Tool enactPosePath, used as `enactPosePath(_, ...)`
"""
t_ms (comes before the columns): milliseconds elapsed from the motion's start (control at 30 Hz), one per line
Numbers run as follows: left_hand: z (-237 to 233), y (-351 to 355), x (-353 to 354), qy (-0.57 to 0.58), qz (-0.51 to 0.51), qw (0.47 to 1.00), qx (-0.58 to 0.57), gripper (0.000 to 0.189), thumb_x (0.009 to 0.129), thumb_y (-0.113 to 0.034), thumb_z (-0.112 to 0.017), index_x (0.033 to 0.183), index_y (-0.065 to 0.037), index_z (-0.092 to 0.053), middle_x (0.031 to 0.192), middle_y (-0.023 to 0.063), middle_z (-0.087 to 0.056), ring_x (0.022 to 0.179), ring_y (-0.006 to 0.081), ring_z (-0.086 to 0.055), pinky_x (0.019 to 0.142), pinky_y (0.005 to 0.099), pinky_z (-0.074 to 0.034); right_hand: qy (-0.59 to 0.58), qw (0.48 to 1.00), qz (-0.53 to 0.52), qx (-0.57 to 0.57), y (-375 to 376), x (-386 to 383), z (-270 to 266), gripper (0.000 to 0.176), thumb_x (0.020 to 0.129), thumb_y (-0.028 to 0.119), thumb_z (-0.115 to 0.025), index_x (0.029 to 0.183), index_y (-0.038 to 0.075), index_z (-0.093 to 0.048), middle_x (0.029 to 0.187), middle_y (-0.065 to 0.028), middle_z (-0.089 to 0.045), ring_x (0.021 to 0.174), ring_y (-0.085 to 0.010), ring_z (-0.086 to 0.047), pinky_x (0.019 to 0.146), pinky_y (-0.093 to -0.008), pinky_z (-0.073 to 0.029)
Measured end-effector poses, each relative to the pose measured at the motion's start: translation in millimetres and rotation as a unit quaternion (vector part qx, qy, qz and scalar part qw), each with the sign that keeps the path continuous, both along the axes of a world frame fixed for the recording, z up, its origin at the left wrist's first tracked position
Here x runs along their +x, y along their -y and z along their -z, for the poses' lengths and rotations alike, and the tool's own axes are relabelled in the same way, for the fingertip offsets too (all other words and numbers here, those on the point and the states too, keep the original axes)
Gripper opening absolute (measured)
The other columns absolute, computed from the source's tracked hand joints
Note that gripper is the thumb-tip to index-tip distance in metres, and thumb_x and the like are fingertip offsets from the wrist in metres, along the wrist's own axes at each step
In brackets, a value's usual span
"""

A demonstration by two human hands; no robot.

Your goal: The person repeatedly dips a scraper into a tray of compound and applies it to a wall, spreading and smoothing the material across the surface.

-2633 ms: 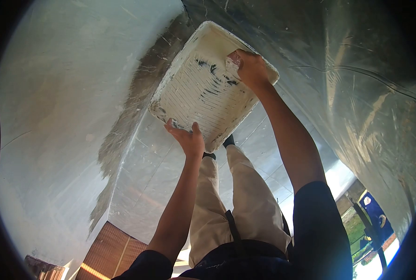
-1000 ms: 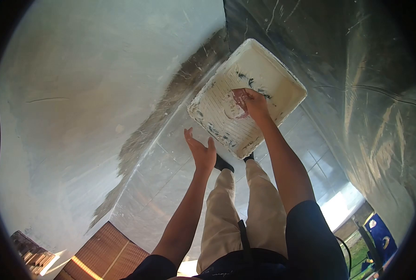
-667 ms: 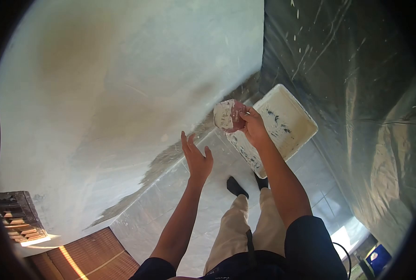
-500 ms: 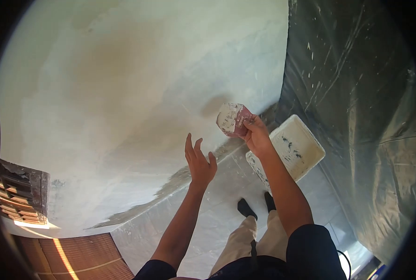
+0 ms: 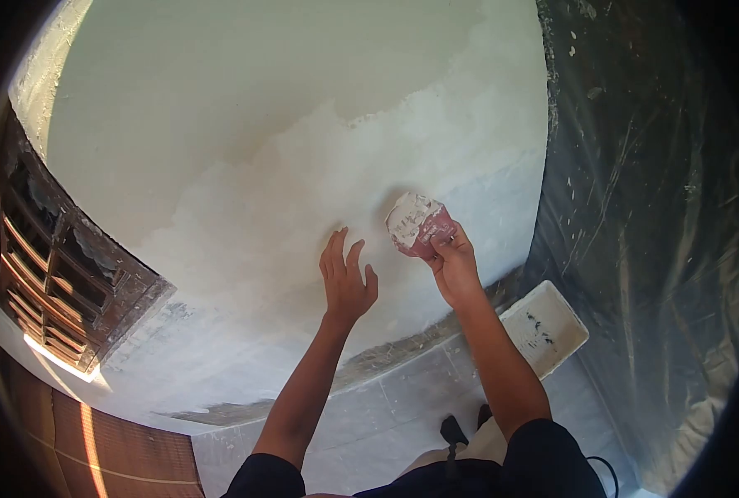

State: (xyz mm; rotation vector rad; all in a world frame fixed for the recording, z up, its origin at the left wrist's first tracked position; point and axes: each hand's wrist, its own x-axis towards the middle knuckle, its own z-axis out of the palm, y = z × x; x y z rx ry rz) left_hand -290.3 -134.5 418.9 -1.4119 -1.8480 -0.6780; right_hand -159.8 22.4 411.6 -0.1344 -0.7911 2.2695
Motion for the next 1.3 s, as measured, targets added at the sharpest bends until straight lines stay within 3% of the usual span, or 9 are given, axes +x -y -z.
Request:
enactPosePath(200,-58.3,9.9,-27.1,-0.093,-0.014,0.996,-0.006,0.052,0.076,-0.006,-0.06,0.126,-0.004,-0.047,0.14,0.0219,-0.04,0.13,0.0411,-0.037,0.104,0.0526,-0.029,0.007,0.988,0.08,0.134,13.5,-18.5,-63.1,0.033,0.098,-0.002,-0.042,0.13,-0.004,-0.047,0.124,-0.0141,-0.059,0.114,-0.0201,-0.059,0.1,-0.037,-0.048)
enactPosePath(533,-160.4,16.2,-58.7,-0.252,-0.067,0.965,0.002,0.044,0.081,-0.01,-0.056,0.124,-0.006,-0.05,0.141,0.0178,-0.043,0.135,0.0373,-0.036,0.106,0.0518,-0.029,-0.017,0.956,0.197,0.218,18.2,-50.0,-112.8,0.034,0.097,-0.005,-0.041,0.13,-0.006,-0.049,0.121,-0.0156,-0.061,0.112,-0.0198,-0.059,0.099,-0.0335,-0.047)
enactPosePath(600,-172.8,19.5,-63.8,-0.278,-0.084,0.957,-0.005,0.043,0.081,-0.012,-0.056,0.123,-0.008,-0.051,0.141,0.0167,-0.043,0.136,0.0361,-0.035,0.108,0.0515,-0.028,0.033,0.905,0.282,0.317,22.2,-51.0,-117.2,0.036,0.094,-0.009,-0.044,0.129,-0.006,-0.051,0.121,-0.019,-0.063,0.111,-0.0236,-0.062,0.096,-0.0328,-0.048)
enactPosePath(733,-199.4,19.6,-74.1,-0.316,-0.083,0.945,-0.011,0.043,0.081,-0.012,-0.056,0.123,-0.009,-0.051,0.142,0.0164,-0.043,0.136,0.0361,-0.035,0.108,0.0512,-0.027,0.044,0.878,0.305,0.366,37.7,-51.2,-129.2,0.039,0.09,-0.012,-0.045,0.128,-0.006,-0.052,0.122,-0.0225,-0.062,0.112,-0.03,-0.063,0.093,-0.0342,-0.05)
enactPosePath(800,-209.9,16.9,-77.6,-0.331,-0.065,0.941,-0.004,0.042,0.08,-0.012,-0.056,0.122,-0.011,-0.052,0.141,0.0157,-0.044,0.136,0.0352,-0.036,0.108,0.0511,-0.026,0.034,0.817,0.375,0.437,46.3,-55.3,-133.1,0.045,0.085,-0.016,-0.047,0.129,-0.006,-0.052,0.124,-0.0239,-0.06,0.114,-0.0357,-0.061,0.094,-0.0369,-0.051)
enactPosePath(933,-222.3,14.6,-90.8,-0.383,-0.048,0.923,-0.012,0.04,0.08,-0.014,-0.056,0.12,-0.014,-0.052,0.139,0.0143,-0.047,0.134,0.0336,-0.038,0.109,0.0507,-0.023,0.031,0.782,0.436,0.444,63.0,-77.3,-129.2,0.05,0.081,-0.018,-0.049,0.129,-0.006,-0.052,0.124,-0.0241,-0.059,0.118,-0.0385,-0.057,0.098,-0.0412,-0.05)
enactPosePath(1000,-222.7,14.3,-101.1,-0.419,-0.046,0.907,0.01,0.038,0.08,-0.017,-0.056,0.117,-0.017,-0.052,0.136,0.0122,-0.049,0.133,0.0312,-0.04,0.109,0.0495,-0.019,0.059,0.723,0.507,0.465,70.9,-87.9,-127.6,0.056,0.076,-0.02,-0.051,0.13,-0.006,-0.051,0.126,-0.0247,-0.058,0.12,-0.0412,-0.055,0.099,-0.0438,-0.049)
enactPosePath(1233,-214.8,18.0,-114.5,-0.455,0.001,0.889,0.047,0.037,0.079,-0.019,-0.056,0.115,-0.019,-0.049,0.133,0.0097,-0.051,0.128,0.0284,-0.044,0.104,0.0462,-0.02,0.128,0.653,0.567,0.485,100.1,-138.7,-124.0,0.058,0.076,-0.019,-0.053,0.132,-0.005,-0.051,0.13,-0.0271,-0.054,0.121,-0.0433,-0.053,0.094,-0.0425,-0.053)
enactPosePath(1300,-215.2,18.0,-116.4,-0.441,0.017,0.894,0.082,0.04,0.079,-0.017,-0.055,0.118,-0.018,-0.046,0.13,0.0117,-0.051,0.125,0.0306,-0.045,0.101,0.0458,-0.022,0.151,0.635,0.57,0.5,102.2,-150.7,-124.8,0.058,0.074,-0.014,-0.058,0.131,-0.007,-0.051,0.13,-0.0298,-0.053,0.121,-0.0464,-0.052,0.096,-0.0465,-0.051)
